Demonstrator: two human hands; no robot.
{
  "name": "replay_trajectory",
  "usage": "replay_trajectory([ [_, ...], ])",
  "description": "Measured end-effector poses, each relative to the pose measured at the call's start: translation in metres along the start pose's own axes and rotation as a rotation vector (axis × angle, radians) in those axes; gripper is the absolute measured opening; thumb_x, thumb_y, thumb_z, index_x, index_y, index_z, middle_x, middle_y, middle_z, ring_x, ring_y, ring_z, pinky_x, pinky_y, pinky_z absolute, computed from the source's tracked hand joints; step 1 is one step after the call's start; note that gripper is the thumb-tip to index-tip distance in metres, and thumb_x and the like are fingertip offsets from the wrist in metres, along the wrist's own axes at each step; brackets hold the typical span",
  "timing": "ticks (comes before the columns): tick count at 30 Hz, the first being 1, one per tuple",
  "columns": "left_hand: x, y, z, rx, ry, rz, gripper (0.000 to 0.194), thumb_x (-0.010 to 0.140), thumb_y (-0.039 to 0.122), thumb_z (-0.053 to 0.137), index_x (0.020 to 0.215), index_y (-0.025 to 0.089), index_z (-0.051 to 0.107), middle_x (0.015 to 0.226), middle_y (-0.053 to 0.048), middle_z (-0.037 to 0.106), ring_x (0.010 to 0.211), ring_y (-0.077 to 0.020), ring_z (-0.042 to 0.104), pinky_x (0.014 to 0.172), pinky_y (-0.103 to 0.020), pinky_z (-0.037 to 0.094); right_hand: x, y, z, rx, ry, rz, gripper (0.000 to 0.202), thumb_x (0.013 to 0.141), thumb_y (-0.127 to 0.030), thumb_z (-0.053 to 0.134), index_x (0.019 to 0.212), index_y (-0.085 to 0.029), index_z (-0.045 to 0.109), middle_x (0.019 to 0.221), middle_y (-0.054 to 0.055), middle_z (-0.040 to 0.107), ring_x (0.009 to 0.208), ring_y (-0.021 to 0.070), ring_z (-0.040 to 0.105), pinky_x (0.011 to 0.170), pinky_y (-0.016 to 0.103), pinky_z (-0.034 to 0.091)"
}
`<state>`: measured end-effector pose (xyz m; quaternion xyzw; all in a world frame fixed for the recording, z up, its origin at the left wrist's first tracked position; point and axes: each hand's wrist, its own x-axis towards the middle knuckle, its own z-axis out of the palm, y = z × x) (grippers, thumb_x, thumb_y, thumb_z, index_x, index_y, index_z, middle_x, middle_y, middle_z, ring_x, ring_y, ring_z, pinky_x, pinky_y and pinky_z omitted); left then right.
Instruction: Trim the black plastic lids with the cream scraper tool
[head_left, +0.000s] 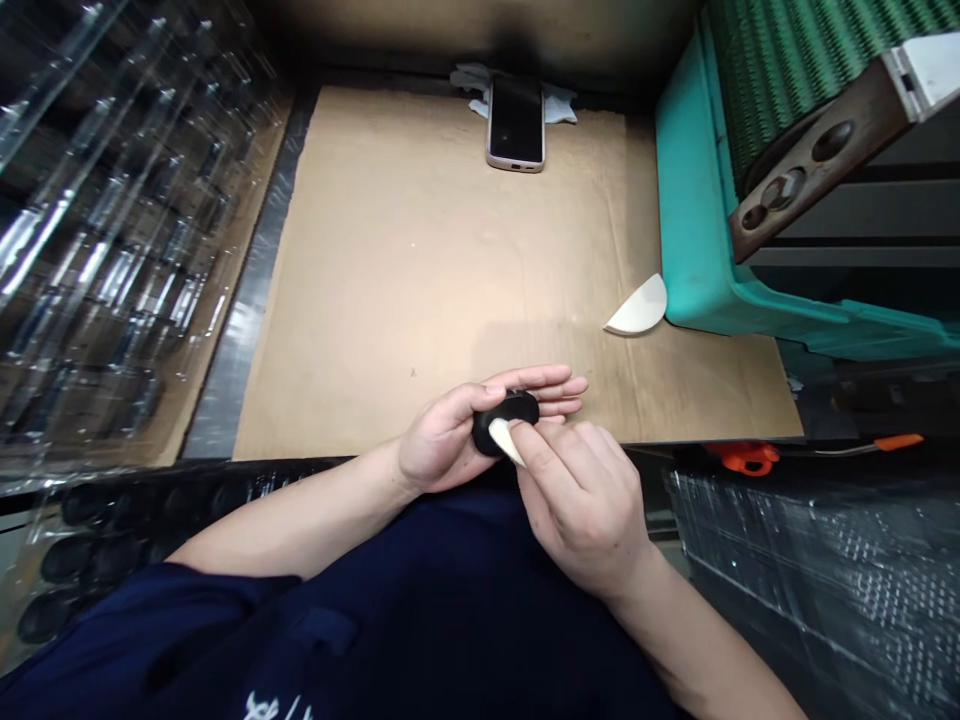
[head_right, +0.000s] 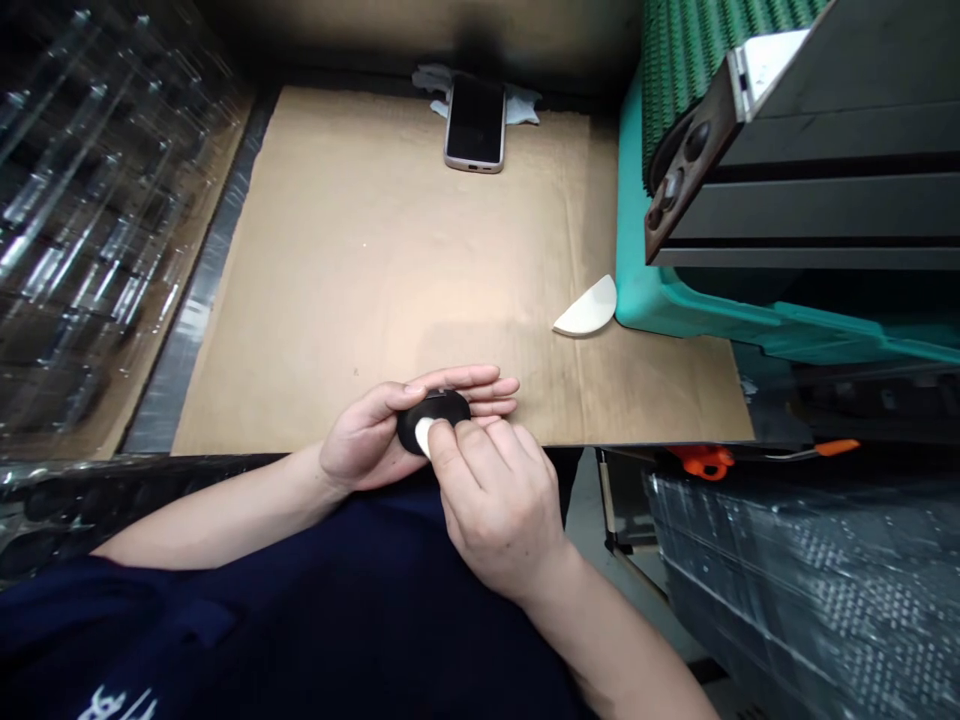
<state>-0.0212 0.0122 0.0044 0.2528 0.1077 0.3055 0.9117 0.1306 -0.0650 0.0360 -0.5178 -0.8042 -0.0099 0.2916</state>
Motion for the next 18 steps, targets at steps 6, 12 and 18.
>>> replay_trajectory([
  [6, -0.001, 0.0, 0.0, 0.0, 0.005, 0.019, 0.055, 0.097, 0.031, 0.036, 0.142, 0.007, 0.057, 0.15, -0.019, 0.054, 0.145, -0.0349, 0.044, 0.125, -0.053, 0.023, 0.003, 0.007, -0.009, -0.066, -0.046, 0.063, 0.022, 0.092, -0.007, 0.061, 0.113, -0.008, 0.069, 0.086, 0.009, 0.07, 0.074, 0.019, 0.053, 0.067, 0.036, 0.04],
  [12, 0.0, -0.001, -0.001, 0.013, 0.001, 0.016, 0.055, 0.096, 0.032, 0.039, 0.142, 0.007, 0.057, 0.149, -0.02, 0.054, 0.143, -0.0357, 0.046, 0.123, -0.054, 0.026, -0.002, -0.007, -0.012, 0.084, -0.16, 0.079, 0.025, 0.096, -0.008, 0.055, 0.117, -0.01, 0.068, 0.082, 0.007, 0.066, 0.073, 0.0194, 0.055, 0.065, 0.035, 0.042],
  [18, -0.001, 0.0, 0.0, -0.036, -0.012, 0.014, 0.056, 0.097, 0.035, 0.037, 0.142, 0.008, 0.056, 0.148, -0.019, 0.055, 0.142, -0.0368, 0.047, 0.124, -0.055, 0.024, -0.003, 0.002, -0.022, 0.211, 0.0, 0.2, 0.028, 0.093, -0.009, 0.063, 0.119, -0.017, 0.065, 0.1, 0.007, 0.072, 0.085, 0.019, 0.063, 0.077, 0.035, 0.052],
])
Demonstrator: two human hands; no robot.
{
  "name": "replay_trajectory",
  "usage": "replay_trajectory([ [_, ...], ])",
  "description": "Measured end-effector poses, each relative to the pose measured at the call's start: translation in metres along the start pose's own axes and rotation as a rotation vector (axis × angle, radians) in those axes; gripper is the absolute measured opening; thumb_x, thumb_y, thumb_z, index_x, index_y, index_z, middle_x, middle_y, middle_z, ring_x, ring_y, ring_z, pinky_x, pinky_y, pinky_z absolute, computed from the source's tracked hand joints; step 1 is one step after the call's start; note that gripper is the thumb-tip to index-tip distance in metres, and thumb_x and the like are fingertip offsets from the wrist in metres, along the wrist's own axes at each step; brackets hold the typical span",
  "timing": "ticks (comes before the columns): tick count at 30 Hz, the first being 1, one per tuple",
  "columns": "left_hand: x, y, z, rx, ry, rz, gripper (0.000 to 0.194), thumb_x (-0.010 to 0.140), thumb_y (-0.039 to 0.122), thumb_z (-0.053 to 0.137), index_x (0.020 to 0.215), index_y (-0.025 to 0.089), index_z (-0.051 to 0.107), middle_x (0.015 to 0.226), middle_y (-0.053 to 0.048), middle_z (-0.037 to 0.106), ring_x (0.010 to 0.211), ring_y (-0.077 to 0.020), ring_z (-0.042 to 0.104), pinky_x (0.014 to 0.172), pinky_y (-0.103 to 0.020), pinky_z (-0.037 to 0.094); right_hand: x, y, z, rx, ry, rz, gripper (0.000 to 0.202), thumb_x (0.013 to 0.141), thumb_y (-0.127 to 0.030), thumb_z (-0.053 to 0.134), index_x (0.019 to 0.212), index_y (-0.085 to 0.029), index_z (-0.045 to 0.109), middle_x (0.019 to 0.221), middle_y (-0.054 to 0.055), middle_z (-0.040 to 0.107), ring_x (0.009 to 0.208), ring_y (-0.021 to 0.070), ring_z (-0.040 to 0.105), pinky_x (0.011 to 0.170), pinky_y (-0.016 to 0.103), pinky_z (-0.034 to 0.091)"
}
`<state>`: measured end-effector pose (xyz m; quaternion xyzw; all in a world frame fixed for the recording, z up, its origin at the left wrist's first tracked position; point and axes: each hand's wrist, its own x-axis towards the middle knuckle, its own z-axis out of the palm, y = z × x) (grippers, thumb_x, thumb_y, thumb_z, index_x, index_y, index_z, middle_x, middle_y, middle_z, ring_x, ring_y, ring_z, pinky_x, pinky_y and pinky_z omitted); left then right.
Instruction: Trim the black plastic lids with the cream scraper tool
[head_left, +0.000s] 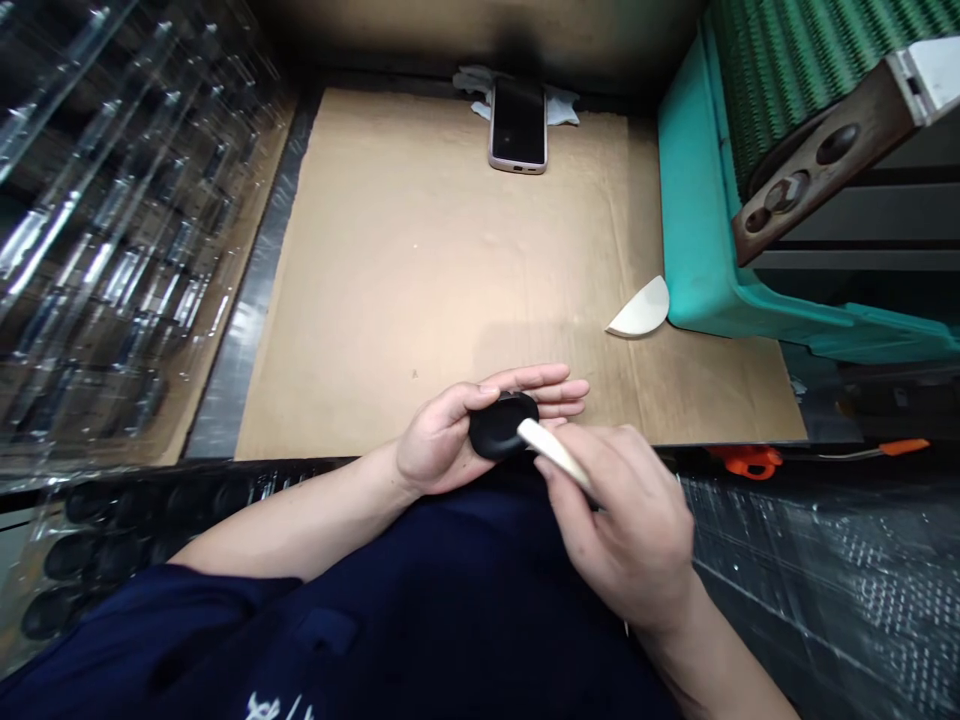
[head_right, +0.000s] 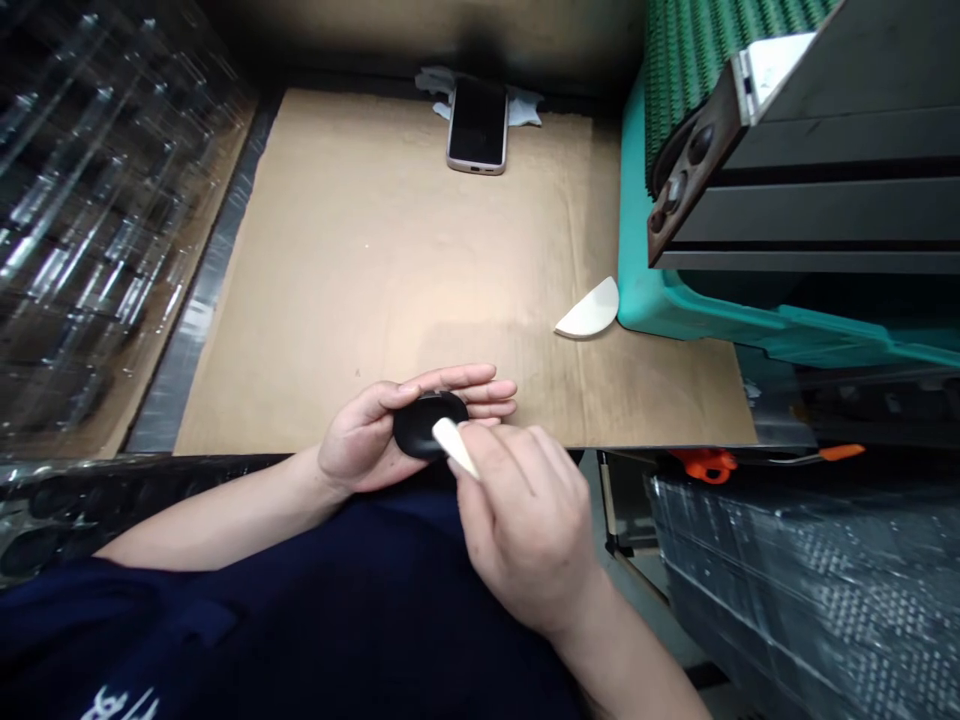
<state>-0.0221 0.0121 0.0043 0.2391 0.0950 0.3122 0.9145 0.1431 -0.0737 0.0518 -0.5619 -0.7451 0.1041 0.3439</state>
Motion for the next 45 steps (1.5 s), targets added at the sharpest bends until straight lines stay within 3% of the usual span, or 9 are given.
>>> replay_trajectory([
  [4, -0.001, 0.002, 0.0, -0.022, -0.003, 0.0, 0.056, 0.097, 0.034, 0.034, 0.143, 0.01, 0.056, 0.149, -0.019, 0.055, 0.144, -0.0368, 0.045, 0.123, -0.056, 0.024, -0.001, 0.007, -0.006, -0.078, 0.066, 0.039, 0.032, 0.09, -0.008, 0.066, 0.12, -0.019, 0.066, 0.101, 0.006, 0.071, 0.084, 0.0185, 0.063, 0.077, 0.035, 0.052],
  [14, 0.001, -0.001, 0.0, 0.012, -0.015, 0.012, 0.056, 0.096, 0.034, 0.039, 0.142, 0.009, 0.057, 0.146, -0.018, 0.057, 0.14, -0.0348, 0.05, 0.123, -0.053, 0.026, -0.001, 0.004, 0.009, -0.25, -0.039, -0.094, 0.025, 0.092, -0.007, 0.063, 0.116, -0.013, 0.066, 0.093, 0.007, 0.073, 0.075, 0.0186, 0.057, 0.068, 0.035, 0.042],
  [21, 0.001, 0.0, 0.001, 0.014, 0.011, 0.003, 0.055, 0.095, 0.035, 0.04, 0.141, 0.01, 0.058, 0.145, -0.018, 0.059, 0.14, -0.0356, 0.05, 0.124, -0.055, 0.024, 0.001, 0.001, 0.02, -0.155, -0.031, -0.109, 0.025, 0.093, -0.007, 0.059, 0.117, -0.012, 0.067, 0.088, 0.008, 0.071, 0.076, 0.0191, 0.059, 0.068, 0.034, 0.046],
  [28, 0.0, 0.001, 0.002, 0.01, 0.013, -0.014, 0.055, 0.094, 0.035, 0.042, 0.14, 0.01, 0.059, 0.144, -0.019, 0.059, 0.141, -0.0355, 0.049, 0.123, -0.054, 0.026, 0.002, 0.002, 0.009, 0.188, -0.226, -0.033, 0.025, 0.096, -0.01, 0.055, 0.116, -0.018, 0.067, 0.095, 0.007, 0.07, 0.086, 0.0194, 0.061, 0.078, 0.036, 0.051],
  [33, 0.0, 0.0, 0.001, 0.011, 0.002, -0.004, 0.056, 0.095, 0.034, 0.039, 0.142, 0.008, 0.056, 0.146, -0.02, 0.058, 0.141, -0.0353, 0.049, 0.123, -0.054, 0.025, 0.002, 0.004, 0.008, 0.008, -0.082, -0.042, 0.024, 0.093, -0.008, 0.058, 0.115, -0.014, 0.067, 0.092, 0.008, 0.07, 0.08, 0.0192, 0.06, 0.073, 0.035, 0.05],
  [38, 0.001, -0.001, 0.001, 0.015, 0.004, 0.01, 0.056, 0.095, 0.034, 0.038, 0.141, 0.008, 0.057, 0.143, -0.019, 0.06, 0.138, -0.0337, 0.052, 0.122, -0.052, 0.029, 0.001, -0.002, 0.02, 0.01, -0.087, -0.073, 0.024, 0.094, -0.007, 0.055, 0.114, -0.012, 0.067, 0.088, 0.008, 0.07, 0.077, 0.0186, 0.058, 0.07, 0.034, 0.048],
  [45, 0.002, 0.001, 0.001, -0.023, 0.018, -0.012, 0.055, 0.095, 0.033, 0.04, 0.141, 0.009, 0.057, 0.144, -0.02, 0.059, 0.138, -0.0335, 0.052, 0.122, -0.051, 0.029, -0.002, -0.005, 0.021, 0.198, -0.275, -0.136, 0.025, 0.096, -0.009, 0.054, 0.116, -0.016, 0.067, 0.093, 0.007, 0.07, 0.087, 0.0191, 0.063, 0.077, 0.034, 0.05],
])
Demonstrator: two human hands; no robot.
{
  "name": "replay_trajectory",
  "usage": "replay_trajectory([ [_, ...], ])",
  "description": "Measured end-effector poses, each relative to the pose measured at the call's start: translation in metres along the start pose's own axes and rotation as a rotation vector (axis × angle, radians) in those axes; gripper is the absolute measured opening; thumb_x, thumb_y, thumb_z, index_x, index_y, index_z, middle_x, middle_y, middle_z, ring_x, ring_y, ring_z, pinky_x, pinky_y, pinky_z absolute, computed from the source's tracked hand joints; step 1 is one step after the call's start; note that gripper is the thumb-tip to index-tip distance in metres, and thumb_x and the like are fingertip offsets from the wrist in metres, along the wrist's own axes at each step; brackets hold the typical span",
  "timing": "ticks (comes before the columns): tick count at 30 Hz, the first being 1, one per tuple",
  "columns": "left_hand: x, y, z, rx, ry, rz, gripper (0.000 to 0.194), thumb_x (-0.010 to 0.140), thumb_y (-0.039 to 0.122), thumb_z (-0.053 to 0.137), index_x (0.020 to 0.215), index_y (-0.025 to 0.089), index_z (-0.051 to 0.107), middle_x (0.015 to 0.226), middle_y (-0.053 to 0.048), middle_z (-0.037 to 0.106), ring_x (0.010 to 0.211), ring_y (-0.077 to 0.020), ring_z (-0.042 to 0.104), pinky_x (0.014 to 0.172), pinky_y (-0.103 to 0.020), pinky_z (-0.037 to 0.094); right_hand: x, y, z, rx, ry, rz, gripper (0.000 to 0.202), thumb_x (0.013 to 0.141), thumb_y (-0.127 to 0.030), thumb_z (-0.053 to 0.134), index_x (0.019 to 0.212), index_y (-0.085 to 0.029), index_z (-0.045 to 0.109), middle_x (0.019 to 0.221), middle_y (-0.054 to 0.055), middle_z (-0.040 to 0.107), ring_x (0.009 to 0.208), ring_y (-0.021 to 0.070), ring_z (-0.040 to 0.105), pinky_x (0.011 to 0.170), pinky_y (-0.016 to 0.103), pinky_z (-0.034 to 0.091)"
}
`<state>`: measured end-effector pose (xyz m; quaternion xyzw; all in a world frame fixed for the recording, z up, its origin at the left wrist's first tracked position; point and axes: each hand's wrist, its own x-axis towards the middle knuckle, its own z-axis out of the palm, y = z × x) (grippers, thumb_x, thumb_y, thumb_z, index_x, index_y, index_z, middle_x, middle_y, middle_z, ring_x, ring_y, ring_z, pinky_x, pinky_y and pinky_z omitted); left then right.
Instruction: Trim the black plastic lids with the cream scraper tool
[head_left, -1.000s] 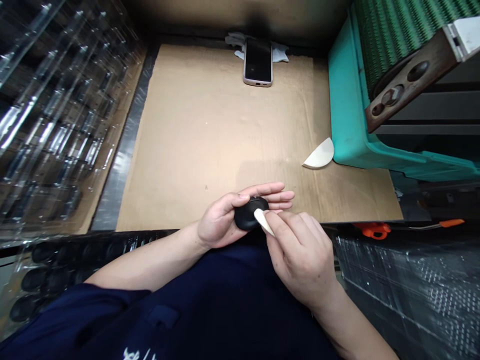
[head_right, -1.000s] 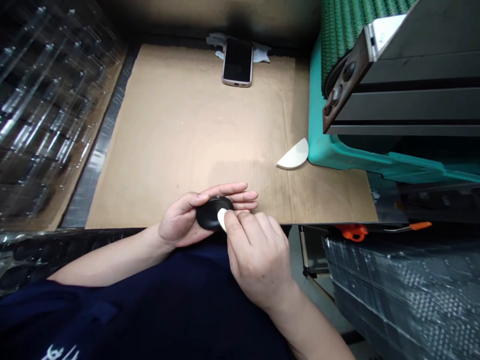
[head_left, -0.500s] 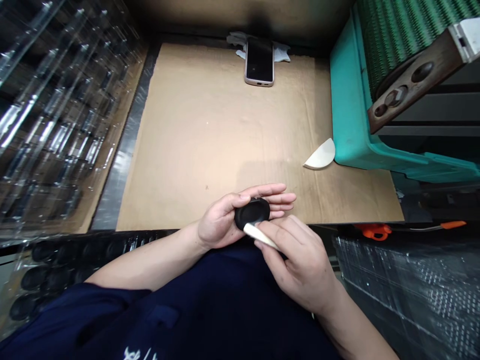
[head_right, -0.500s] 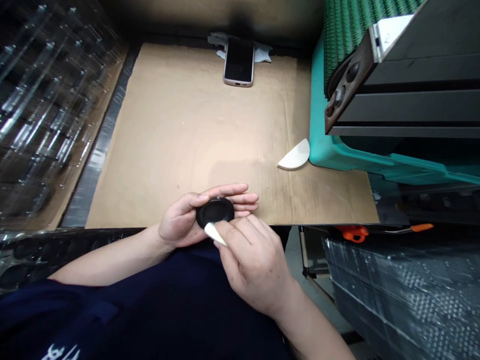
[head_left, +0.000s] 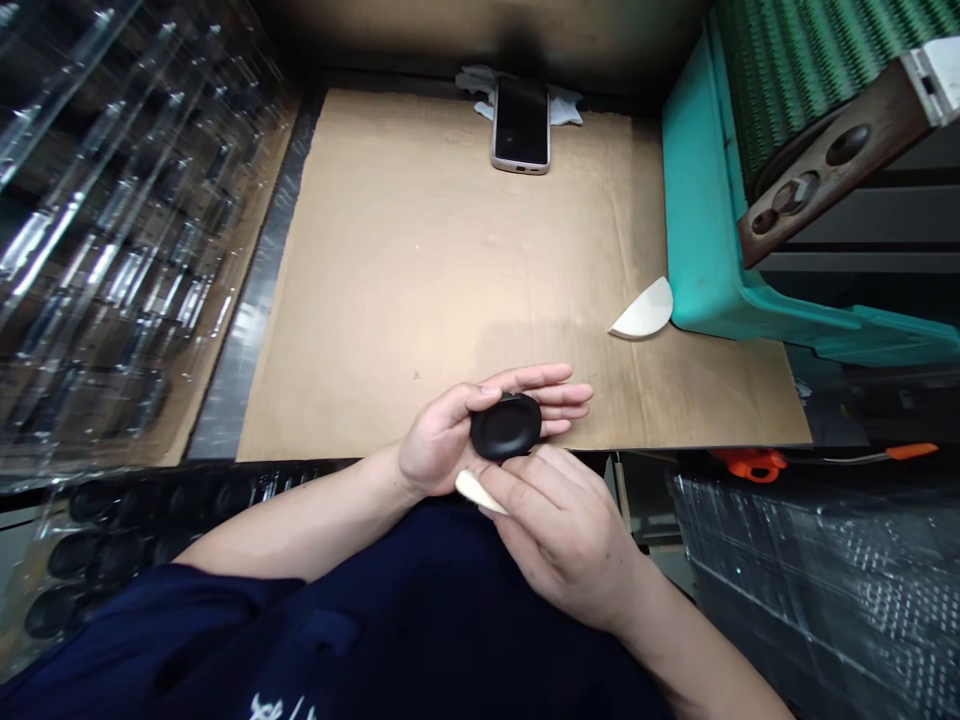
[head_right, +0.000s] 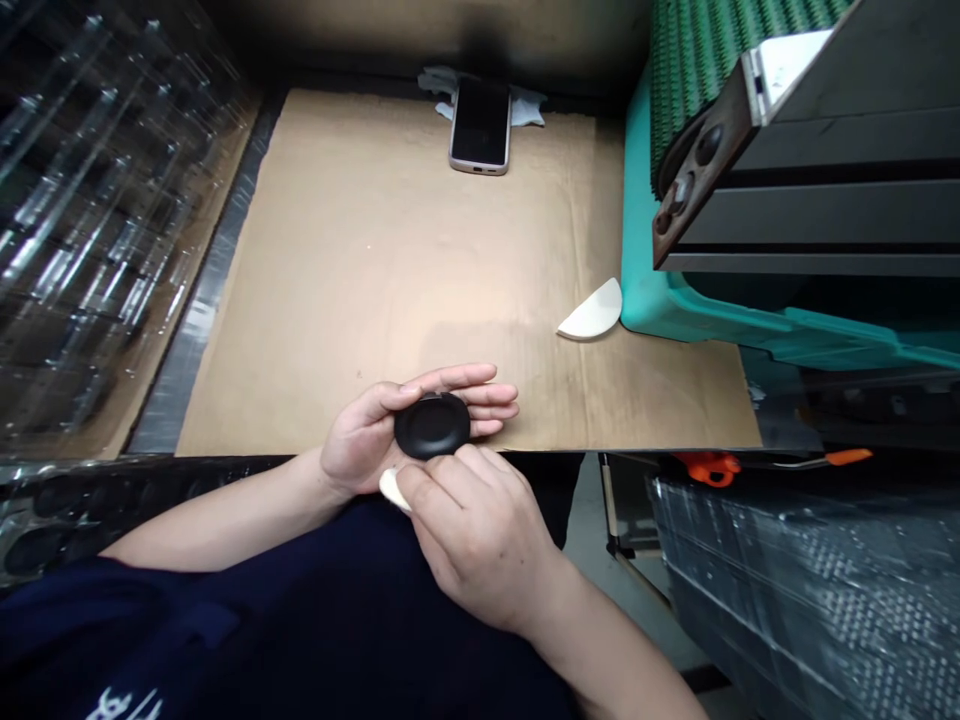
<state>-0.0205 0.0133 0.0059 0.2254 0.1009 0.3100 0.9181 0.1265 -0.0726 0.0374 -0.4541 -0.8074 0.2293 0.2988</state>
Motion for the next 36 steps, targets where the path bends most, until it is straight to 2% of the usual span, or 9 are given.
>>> replay_trajectory([
  [7, 0.001, 0.001, 0.002, -0.005, 0.018, 0.021, 0.054, 0.096, 0.031, 0.037, 0.139, 0.008, 0.058, 0.141, -0.019, 0.062, 0.134, -0.0326, 0.056, 0.12, -0.052, 0.031, -0.003, 0.004, 0.0, -0.127, 0.143, 0.0, 0.031, 0.091, -0.004, 0.06, 0.12, -0.011, 0.065, 0.092, 0.009, 0.071, 0.081, 0.0204, 0.06, 0.071, 0.035, 0.047],
  [11, 0.0, 0.002, 0.002, -0.035, 0.004, 0.024, 0.054, 0.095, 0.031, 0.038, 0.14, 0.009, 0.058, 0.141, -0.018, 0.062, 0.135, -0.032, 0.056, 0.121, -0.049, 0.031, -0.003, 0.002, 0.001, -0.097, 0.016, -0.071, 0.028, 0.093, -0.006, 0.056, 0.119, -0.012, 0.064, 0.087, 0.007, 0.069, 0.078, 0.0194, 0.058, 0.068, 0.035, 0.046],
  [13, -0.001, 0.003, 0.002, -0.046, -0.021, 0.029, 0.055, 0.094, 0.033, 0.039, 0.14, 0.009, 0.058, 0.141, -0.018, 0.062, 0.135, -0.0314, 0.055, 0.121, -0.048, 0.032, -0.003, 0.001, -0.002, -0.071, -0.007, -0.078, 0.026, 0.094, -0.007, 0.055, 0.118, -0.012, 0.064, 0.085, 0.006, 0.068, 0.077, 0.0187, 0.058, 0.068, 0.034, 0.046],
  [18, -0.003, 0.003, 0.002, -0.02, -0.052, 0.04, 0.057, 0.095, 0.038, 0.04, 0.141, 0.009, 0.059, 0.142, -0.018, 0.062, 0.136, -0.0321, 0.055, 0.12, -0.048, 0.033, -0.005, -0.001, -0.008, -0.09, 0.11, 0.022, 0.028, 0.092, -0.007, 0.06, 0.119, -0.012, 0.064, 0.093, 0.008, 0.07, 0.082, 0.0198, 0.06, 0.072, 0.035, 0.048],
  [24, -0.003, -0.001, 0.0, 0.059, -0.052, -0.003, 0.054, 0.093, 0.031, 0.045, 0.141, 0.01, 0.058, 0.141, -0.018, 0.062, 0.136, -0.0309, 0.054, 0.12, -0.048, 0.033, -0.002, -0.002, 0.002, -0.137, 0.185, 0.097, 0.026, 0.093, -0.008, 0.059, 0.118, -0.011, 0.064, 0.09, 0.009, 0.069, 0.08, 0.0204, 0.059, 0.073, 0.036, 0.049],
  [26, -0.003, -0.001, -0.001, 0.045, -0.052, -0.016, 0.054, 0.093, 0.032, 0.043, 0.14, 0.01, 0.059, 0.141, -0.018, 0.062, 0.136, -0.0304, 0.055, 0.12, -0.048, 0.033, -0.001, -0.004, -0.001, -0.009, 0.12, 0.116, 0.024, 0.094, -0.009, 0.057, 0.116, -0.012, 0.065, 0.091, 0.008, 0.067, 0.081, 0.0197, 0.059, 0.075, 0.036, 0.049],
  [30, -0.003, 0.001, 0.001, -0.015, -0.036, 0.016, 0.055, 0.093, 0.033, 0.042, 0.14, 0.009, 0.059, 0.139, -0.018, 0.063, 0.136, -0.0316, 0.055, 0.119, -0.048, 0.034, 0.0, -0.006, -0.016, 0.303, -0.131, 0.083, 0.015, 0.095, -0.015, 0.057, 0.107, -0.017, 0.066, 0.088, 0.003, 0.065, 0.079, 0.0163, 0.057, 0.073, 0.032, 0.048],
  [32, -0.003, 0.004, 0.002, -0.038, -0.036, 0.035, 0.057, 0.094, 0.037, 0.041, 0.139, 0.009, 0.059, 0.139, -0.018, 0.063, 0.135, -0.0334, 0.056, 0.118, -0.049, 0.036, -0.002, -0.006, -0.021, 0.298, -0.131, 0.071, 0.015, 0.095, -0.014, 0.057, 0.107, -0.017, 0.065, 0.086, 0.003, 0.064, 0.078, 0.016, 0.056, 0.072, 0.032, 0.047],
  [36, -0.004, 0.007, 0.004, -0.062, -0.041, 0.066, 0.061, 0.095, 0.045, 0.039, 0.14, 0.009, 0.059, 0.139, -0.018, 0.064, 0.133, -0.0349, 0.057, 0.116, -0.049, 0.037, -0.008, -0.004, -0.02, 0.169, -0.018, 0.057, 0.017, 0.092, -0.01, 0.059, 0.107, -0.016, 0.064, 0.085, 0.004, 0.065, 0.075, 0.0162, 0.055, 0.07, 0.033, 0.045],
])
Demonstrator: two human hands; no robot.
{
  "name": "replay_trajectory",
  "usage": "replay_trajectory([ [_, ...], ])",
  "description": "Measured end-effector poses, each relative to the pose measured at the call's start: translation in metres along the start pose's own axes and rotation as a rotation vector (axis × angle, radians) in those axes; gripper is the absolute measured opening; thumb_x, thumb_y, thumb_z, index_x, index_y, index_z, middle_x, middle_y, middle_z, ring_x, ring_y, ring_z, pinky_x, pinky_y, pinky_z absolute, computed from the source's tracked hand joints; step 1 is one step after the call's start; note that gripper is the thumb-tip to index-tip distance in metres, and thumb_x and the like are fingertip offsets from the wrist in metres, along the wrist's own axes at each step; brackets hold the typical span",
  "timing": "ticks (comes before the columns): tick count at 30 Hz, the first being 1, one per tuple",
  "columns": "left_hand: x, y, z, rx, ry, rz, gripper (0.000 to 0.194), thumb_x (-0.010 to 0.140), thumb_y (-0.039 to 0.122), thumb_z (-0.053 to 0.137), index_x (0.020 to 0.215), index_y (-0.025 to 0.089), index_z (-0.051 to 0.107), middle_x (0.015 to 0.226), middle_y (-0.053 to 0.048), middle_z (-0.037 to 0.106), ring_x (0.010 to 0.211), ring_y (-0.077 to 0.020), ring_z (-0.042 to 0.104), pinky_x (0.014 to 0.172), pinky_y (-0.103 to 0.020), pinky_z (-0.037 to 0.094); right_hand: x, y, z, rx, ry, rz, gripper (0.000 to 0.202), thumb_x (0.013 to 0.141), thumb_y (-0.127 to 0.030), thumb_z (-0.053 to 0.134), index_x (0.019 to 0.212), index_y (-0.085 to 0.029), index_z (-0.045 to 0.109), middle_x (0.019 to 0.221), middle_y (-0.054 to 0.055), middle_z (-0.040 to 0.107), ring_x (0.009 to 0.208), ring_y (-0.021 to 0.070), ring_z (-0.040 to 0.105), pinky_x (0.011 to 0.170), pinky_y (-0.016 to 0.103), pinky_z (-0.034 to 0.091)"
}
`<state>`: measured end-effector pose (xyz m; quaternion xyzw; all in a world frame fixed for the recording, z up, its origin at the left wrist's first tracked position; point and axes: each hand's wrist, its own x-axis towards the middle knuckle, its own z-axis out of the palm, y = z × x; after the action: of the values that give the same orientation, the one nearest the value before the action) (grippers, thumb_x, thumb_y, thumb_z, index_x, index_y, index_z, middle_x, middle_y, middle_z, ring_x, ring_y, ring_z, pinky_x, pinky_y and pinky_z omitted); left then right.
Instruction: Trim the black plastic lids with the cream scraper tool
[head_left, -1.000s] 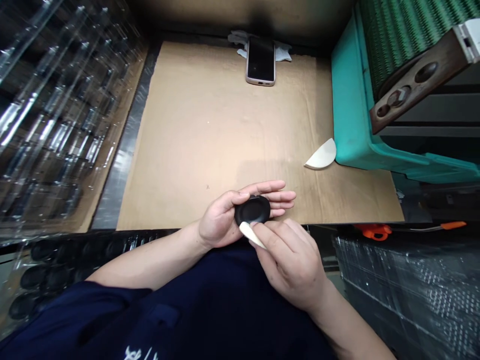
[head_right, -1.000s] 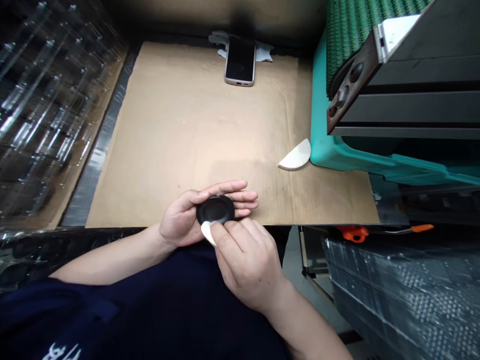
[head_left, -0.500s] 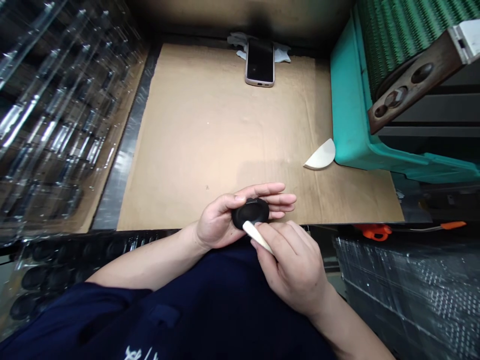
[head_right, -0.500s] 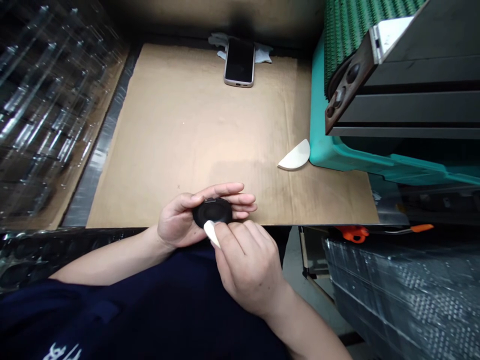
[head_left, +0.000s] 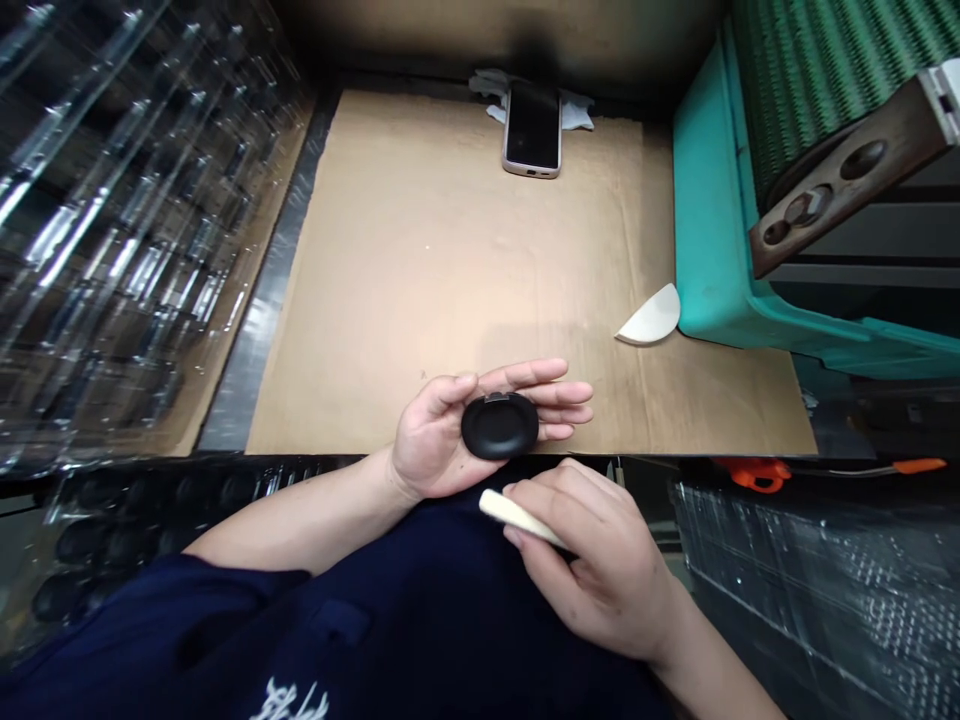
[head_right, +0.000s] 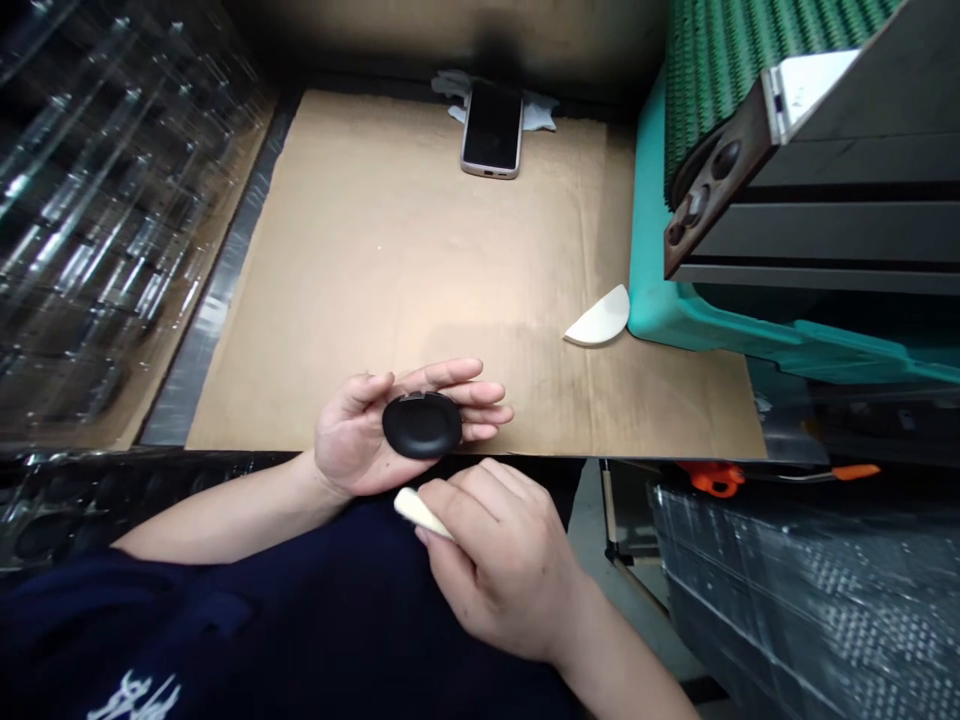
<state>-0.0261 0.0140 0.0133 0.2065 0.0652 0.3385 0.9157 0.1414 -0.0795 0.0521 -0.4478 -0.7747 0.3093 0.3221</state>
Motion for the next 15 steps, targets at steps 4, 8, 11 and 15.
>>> replay_trajectory([
  [4, -0.002, 0.0, 0.005, 0.044, 0.034, 0.032, 0.057, 0.094, 0.039, 0.044, 0.14, 0.01, 0.059, 0.139, -0.017, 0.064, 0.133, -0.0344, 0.057, 0.117, -0.048, 0.037, -0.006, 0.004, 0.007, -0.188, 0.12, -0.043, 0.026, 0.089, -0.006, 0.06, 0.114, -0.014, 0.063, 0.088, 0.007, 0.068, 0.075, 0.0175, 0.055, 0.067, 0.034, 0.044],
  [8, -0.004, -0.002, 0.012, 0.018, 0.082, 0.029, 0.052, 0.095, 0.029, 0.041, 0.14, 0.009, 0.058, 0.141, -0.019, 0.061, 0.134, -0.0347, 0.056, 0.118, -0.052, 0.035, -0.005, 0.005, 0.013, -0.391, 0.214, -0.106, 0.031, 0.088, -0.005, 0.063, 0.118, -0.01, 0.062, 0.088, 0.009, 0.07, 0.073, 0.0186, 0.055, 0.065, 0.034, 0.044],
  [11, -0.006, -0.002, 0.015, -0.026, 0.102, -0.022, 0.052, 0.098, 0.029, 0.036, 0.139, 0.006, 0.057, 0.144, -0.021, 0.059, 0.136, -0.0364, 0.054, 0.121, -0.055, 0.031, -0.001, 0.01, 0.012, -0.495, 0.259, -0.145, 0.032, 0.088, -0.005, 0.063, 0.119, -0.01, 0.062, 0.086, 0.008, 0.071, 0.071, 0.0181, 0.055, 0.063, 0.033, 0.043],
  [15, -0.01, -0.002, 0.013, -0.05, 0.163, -0.067, 0.052, 0.098, 0.027, 0.036, 0.141, 0.004, 0.056, 0.147, -0.021, 0.056, 0.142, -0.0325, 0.048, 0.124, -0.05, 0.027, 0.004, 0.022, 0.003, -0.587, 0.329, -0.092, 0.033, 0.089, -0.007, 0.061, 0.121, -0.013, 0.062, 0.091, 0.009, 0.071, 0.073, 0.0192, 0.06, 0.067, 0.034, 0.047],
])
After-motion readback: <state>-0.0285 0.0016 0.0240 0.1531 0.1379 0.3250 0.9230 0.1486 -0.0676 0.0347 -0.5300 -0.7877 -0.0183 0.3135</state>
